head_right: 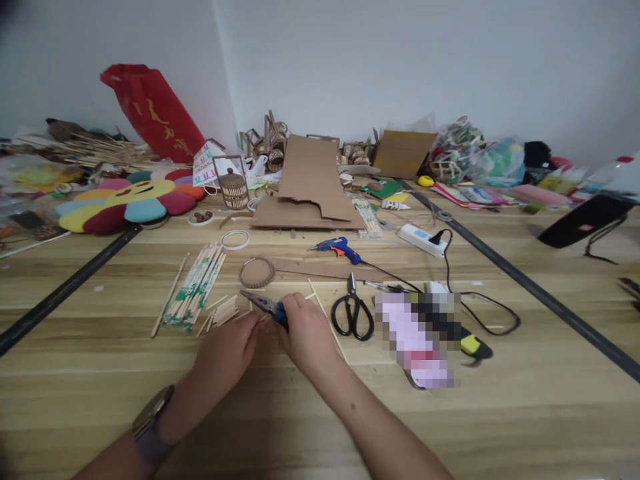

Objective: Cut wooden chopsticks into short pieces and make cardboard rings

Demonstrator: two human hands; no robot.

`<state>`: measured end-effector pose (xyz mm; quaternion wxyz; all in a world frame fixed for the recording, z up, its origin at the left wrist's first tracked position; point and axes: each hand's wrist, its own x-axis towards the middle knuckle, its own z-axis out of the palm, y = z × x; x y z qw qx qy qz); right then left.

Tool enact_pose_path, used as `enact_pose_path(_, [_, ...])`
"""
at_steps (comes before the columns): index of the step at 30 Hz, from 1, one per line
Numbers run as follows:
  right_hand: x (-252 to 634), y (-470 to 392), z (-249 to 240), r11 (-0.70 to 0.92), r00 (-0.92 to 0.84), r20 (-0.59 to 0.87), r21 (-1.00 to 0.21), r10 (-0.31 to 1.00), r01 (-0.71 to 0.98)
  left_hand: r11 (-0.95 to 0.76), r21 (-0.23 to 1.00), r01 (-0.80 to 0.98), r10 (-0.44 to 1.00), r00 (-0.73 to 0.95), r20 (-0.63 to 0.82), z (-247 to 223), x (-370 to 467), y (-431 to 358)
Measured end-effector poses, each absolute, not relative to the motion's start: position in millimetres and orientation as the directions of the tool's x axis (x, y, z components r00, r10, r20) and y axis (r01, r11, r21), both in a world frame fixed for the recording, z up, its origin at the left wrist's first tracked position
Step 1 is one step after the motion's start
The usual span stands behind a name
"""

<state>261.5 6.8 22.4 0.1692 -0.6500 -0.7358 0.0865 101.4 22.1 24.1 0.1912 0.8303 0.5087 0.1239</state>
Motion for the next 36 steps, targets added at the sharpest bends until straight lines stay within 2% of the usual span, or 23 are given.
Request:
enact_pose_path(3, [253,4,23,0.086,-0.056,0.112,-0.284,0.992,0.955,-0.367,0.364,0.856,0.918,0.397,-0.011,23,106,19])
enact_pose_path(6, [250,7,21,0.069,-0.031,0.141,-0.27,0.99,0.96,-0.31,0.391,0.866,0.942,0.336,0.004,21,107,20])
enact_pose_path(8, [258,10,20,0.093,-0.035,0.158,-0.376,0.987,0.922,-0.315,0.519,0.795,0.934,0.358,0.018,20,104,24])
enact_pose_path(10, [272,13,20,0.153,-0.076,0.158,-0.557,0.985,0.816,-0.268,0.742,0.615,0.902,0.43,-0.03,20,99,31])
enact_pose_path(12, [287,14,23,0.219,-0.148,0.161,-0.702,0.976,0.678,-0.067,0.924,0.376,0.863,0.487,-0.136,18,95,36])
enact_pose_path(13, [293,13,26,0.242,-0.175,0.168,-0.739,0.97,0.629,0.057,0.96,0.273,0.843,0.502,-0.192,16,94,38])
enact_pose_path(14, [297,12,28,0.26,-0.204,0.17,-0.756,0.964,0.601,0.16,0.967,0.2,0.827,0.508,-0.242,15,94,39])
enact_pose_path(16, [299,7,32,0.289,-0.281,0.146,-0.761,0.948,0.581,0.256,0.957,0.138,0.803,0.521,-0.29,10,97,38])
enact_pose_path(19, [293,0,32,0.309,-0.396,0.065,-0.742,0.916,0.594,0.234,0.956,0.176,0.782,0.55,-0.293,5,102,34])
enact_pose_path(23, [285,-3,25,0.252,-0.341,0.013,-0.701,0.94,0.668,0.229,0.948,0.222,0.784,0.535,-0.315,3,105,29])
enact_pose_path(25, [285,-2,22,0.238,-0.327,0.015,-0.718,0.945,0.654,0.252,0.943,0.216,0.763,0.555,-0.331,3,105,27])
enact_pose_path(30, [284,-2,22,0.306,-0.447,0.029,-0.767,0.894,0.563,0.324,0.913,0.246,0.687,0.602,-0.406,-3,106,24])
enact_pose_path(33, [281,-1,21,0.349,-0.453,0.098,-0.785,0.886,0.512,0.354,0.912,0.208,0.684,0.607,-0.404,-2,105,25])
enact_pose_path(36, [278,-1,17,0.425,-0.324,0.29,-0.746,0.9,0.512,0.382,0.92,0.093,0.742,0.562,-0.365,5,104,28])
